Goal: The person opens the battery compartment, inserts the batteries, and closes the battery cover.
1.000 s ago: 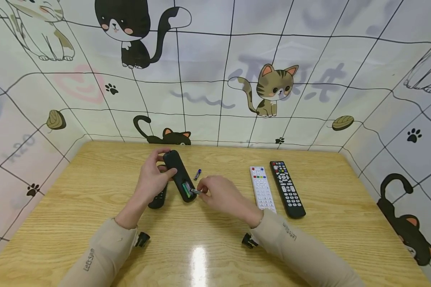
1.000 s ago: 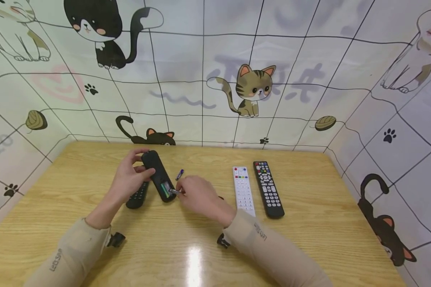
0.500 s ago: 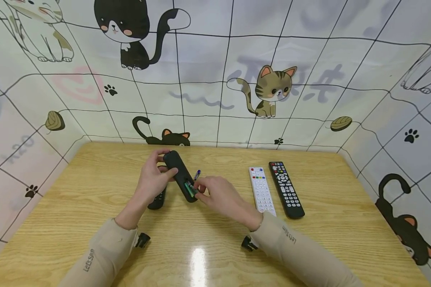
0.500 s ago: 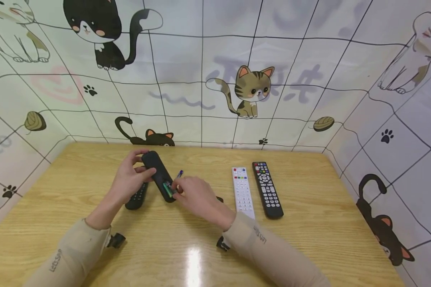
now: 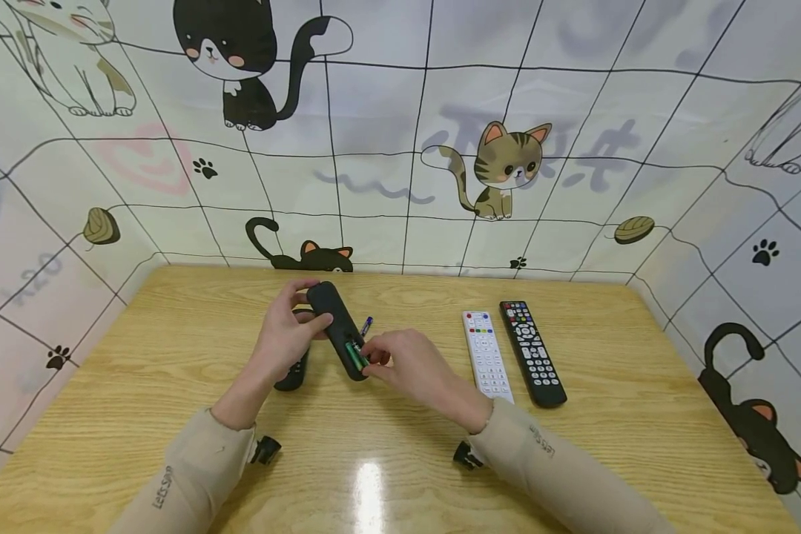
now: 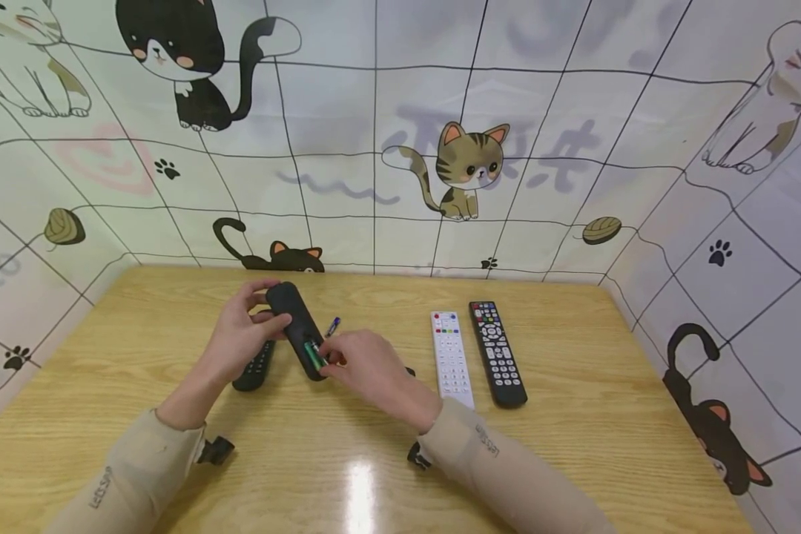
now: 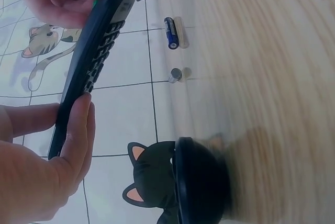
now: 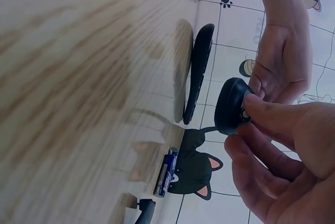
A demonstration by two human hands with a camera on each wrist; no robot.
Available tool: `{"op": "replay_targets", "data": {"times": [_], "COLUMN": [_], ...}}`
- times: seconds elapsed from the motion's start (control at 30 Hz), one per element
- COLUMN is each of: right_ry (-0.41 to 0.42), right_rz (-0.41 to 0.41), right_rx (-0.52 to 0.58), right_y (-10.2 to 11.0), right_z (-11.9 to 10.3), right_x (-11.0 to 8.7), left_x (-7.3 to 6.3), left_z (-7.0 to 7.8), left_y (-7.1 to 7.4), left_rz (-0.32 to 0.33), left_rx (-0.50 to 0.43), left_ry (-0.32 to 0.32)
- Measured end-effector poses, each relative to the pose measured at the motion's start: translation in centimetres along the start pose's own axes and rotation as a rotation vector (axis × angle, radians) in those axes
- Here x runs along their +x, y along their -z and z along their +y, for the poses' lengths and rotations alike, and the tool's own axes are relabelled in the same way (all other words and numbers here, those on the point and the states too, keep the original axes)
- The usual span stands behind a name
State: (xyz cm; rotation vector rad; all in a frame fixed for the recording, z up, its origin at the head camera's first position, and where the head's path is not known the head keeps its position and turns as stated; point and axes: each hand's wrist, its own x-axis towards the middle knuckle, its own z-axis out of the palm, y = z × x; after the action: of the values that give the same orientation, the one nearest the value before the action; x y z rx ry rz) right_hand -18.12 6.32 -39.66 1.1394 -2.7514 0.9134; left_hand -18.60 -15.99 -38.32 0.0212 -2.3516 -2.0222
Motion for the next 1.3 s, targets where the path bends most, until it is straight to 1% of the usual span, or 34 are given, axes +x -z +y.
{"op": "replay_targets", "data": {"times": [0.23, 0.33, 0.43, 0.53, 0.67, 0.83, 1.0, 1.13, 1.3], "right_ry": [0.035, 0.063, 0.07, 0.062, 0.033, -0.028, -0.048, -0.064, -0.073], "right_rz": [-0.017, -0.014, 0.001, 0.035, 0.057, 0.003, -0.073, -0.102, -0.092], "right_rx": [-0.006, -0.007, 0.009, 0.06, 0.19, 0.355, 0.457, 0.483, 0.462], "right_y": [0.5, 0.7, 0.9, 1.0, 0.9, 0.9, 1.1, 1.2, 1.5], "right_z": [0.1, 0.2, 0.4, 0.5, 0.9, 1.3, 1.8, 2.1, 2.2], "right_x": [-0.5, -0.7, -1.0, -1.2, -1.2, -1.3, -1.5, -1.7, -1.8], "left_x": [0.0, 0.0, -0.1, -0.1, -0.2, -0.3, -0.4, -0.3, -0.3], "left_z": [0.1, 0.1, 0.2, 0.4, 0.5, 0.6, 0.7, 0.9, 1.0], "left_y": [-0.3, -0.3, -0.5, -0.6, -0.6, -0.6, -0.9, -1.2, -1.4], "left_rz": [-0.011, -0.014, -0.019, -0.026, -0.027, -0.025, -0.029, -0.035, -0.038], "left_rx": [-0.016, -0.021, -0.038, -0.053, -0.064, -0.091, -0.111, -0.117, -0.126], "left_ry": [-0.006, -0.013, -0.022, -0.023, -0.017, -0.027, -0.047, -0.053, -0.049]}}
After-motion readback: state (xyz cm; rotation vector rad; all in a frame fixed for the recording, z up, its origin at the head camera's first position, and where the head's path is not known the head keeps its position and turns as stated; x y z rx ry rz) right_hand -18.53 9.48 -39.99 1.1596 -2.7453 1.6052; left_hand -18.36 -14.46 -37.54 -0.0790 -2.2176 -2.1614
